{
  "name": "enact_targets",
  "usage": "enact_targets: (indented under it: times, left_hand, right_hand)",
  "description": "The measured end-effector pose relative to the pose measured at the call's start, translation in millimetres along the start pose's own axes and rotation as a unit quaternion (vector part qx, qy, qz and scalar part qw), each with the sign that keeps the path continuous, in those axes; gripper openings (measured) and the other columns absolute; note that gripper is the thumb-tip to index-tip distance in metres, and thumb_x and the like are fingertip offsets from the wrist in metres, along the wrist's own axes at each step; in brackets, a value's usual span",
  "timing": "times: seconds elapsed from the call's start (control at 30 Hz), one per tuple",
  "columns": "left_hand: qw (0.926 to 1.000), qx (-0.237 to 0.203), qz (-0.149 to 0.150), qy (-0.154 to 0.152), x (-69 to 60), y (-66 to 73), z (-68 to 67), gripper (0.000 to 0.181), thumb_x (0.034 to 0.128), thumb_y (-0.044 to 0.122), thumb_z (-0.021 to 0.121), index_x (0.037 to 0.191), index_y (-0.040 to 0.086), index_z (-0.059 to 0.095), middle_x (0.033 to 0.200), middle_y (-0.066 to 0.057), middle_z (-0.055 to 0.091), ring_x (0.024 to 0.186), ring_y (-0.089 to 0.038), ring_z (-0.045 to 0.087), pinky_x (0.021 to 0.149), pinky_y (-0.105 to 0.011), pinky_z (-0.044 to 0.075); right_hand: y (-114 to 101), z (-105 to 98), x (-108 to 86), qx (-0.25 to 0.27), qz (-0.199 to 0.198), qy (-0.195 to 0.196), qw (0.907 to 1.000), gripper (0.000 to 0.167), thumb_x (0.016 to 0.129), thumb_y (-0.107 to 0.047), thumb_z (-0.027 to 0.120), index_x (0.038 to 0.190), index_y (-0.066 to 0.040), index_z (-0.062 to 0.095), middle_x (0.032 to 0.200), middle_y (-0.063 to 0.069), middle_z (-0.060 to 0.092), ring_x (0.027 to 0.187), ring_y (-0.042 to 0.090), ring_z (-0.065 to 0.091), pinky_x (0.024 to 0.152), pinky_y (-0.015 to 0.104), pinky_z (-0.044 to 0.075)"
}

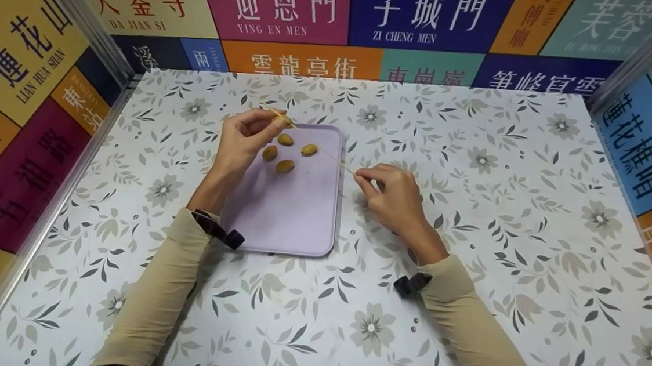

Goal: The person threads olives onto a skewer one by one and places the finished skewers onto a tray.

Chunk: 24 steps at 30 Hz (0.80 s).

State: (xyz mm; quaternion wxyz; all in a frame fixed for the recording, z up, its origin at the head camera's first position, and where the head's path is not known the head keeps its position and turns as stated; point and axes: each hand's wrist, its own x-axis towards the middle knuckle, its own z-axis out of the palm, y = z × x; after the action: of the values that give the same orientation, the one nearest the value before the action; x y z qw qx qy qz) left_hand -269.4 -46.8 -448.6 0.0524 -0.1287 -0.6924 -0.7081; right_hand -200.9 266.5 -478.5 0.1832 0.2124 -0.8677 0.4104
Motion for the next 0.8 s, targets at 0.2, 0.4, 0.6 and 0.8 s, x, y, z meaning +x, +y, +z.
enact_targets:
  times: [0.2, 0.4, 0.6, 0.8]
  left_hand:
    - [0.9999, -0.008, -0.001, -0.007, 0.4, -0.2, 1.2, 0.022, 0.0952, 0.025, 0.087, 0.114, 0.014, 0.083, 0.105, -0.003, 0.085, 0.082, -0.019, 0.075, 0.055, -0.022, 0.044]
    - [0.9995, -0.017, 0.016, -0.021, 0.7, -0.5, 1.8, 0.022, 0.0945, 0.019, 0.087, 0.113, 0.008, 0.083, 0.104, -0.006, 0.085, 0.088, -0.019, 0.076, 0.080, -0.028, 0.061]
    - [0.9993, -0.015, 0.017, -0.030, -0.4, -0.5, 3.8, 0.019, 0.0954, 0.018, 0.086, 0.112, 0.008, 0.083, 0.104, -0.007, 0.085, 0.095, -0.027, 0.079, 0.087, -0.030, 0.062]
    - [0.9989, -0.020, 0.015, -0.038, -0.9, -1.2, 5.3, 0.018, 0.0951, 0.016, 0.086, 0.110, 0.008, 0.082, 0.105, -0.007, 0.085, 0.096, -0.024, 0.081, 0.089, -0.030, 0.063]
  right_hand:
    - [0.3, 1.7, -0.2, 0.005, -0.007, 0.000, 1.0000, 0.008, 0.096, -0.009, 0.083, 0.103, -0.008, 0.088, 0.077, 0.000, 0.074, 0.061, 0.009, 0.048, 0.058, 0.017, 0.035]
    - [0.3, 2.2, -0.6, 0.011, -0.006, 0.004, 0.9999, 0.009, 0.096, -0.008, 0.083, 0.104, -0.010, 0.088, 0.080, 0.000, 0.077, 0.063, 0.008, 0.050, 0.059, 0.016, 0.037]
    - [0.6, 2.5, -1.2, 0.014, -0.015, 0.006, 0.9998, 0.009, 0.096, -0.007, 0.083, 0.103, -0.009, 0.088, 0.078, 0.000, 0.076, 0.061, 0.008, 0.049, 0.057, 0.016, 0.036]
    - [0.9, 2.7, -0.3, 0.014, -0.024, 0.007, 0.9996, 0.010, 0.095, -0.006, 0.083, 0.104, -0.008, 0.088, 0.080, 0.002, 0.078, 0.062, 0.008, 0.050, 0.058, 0.016, 0.036]
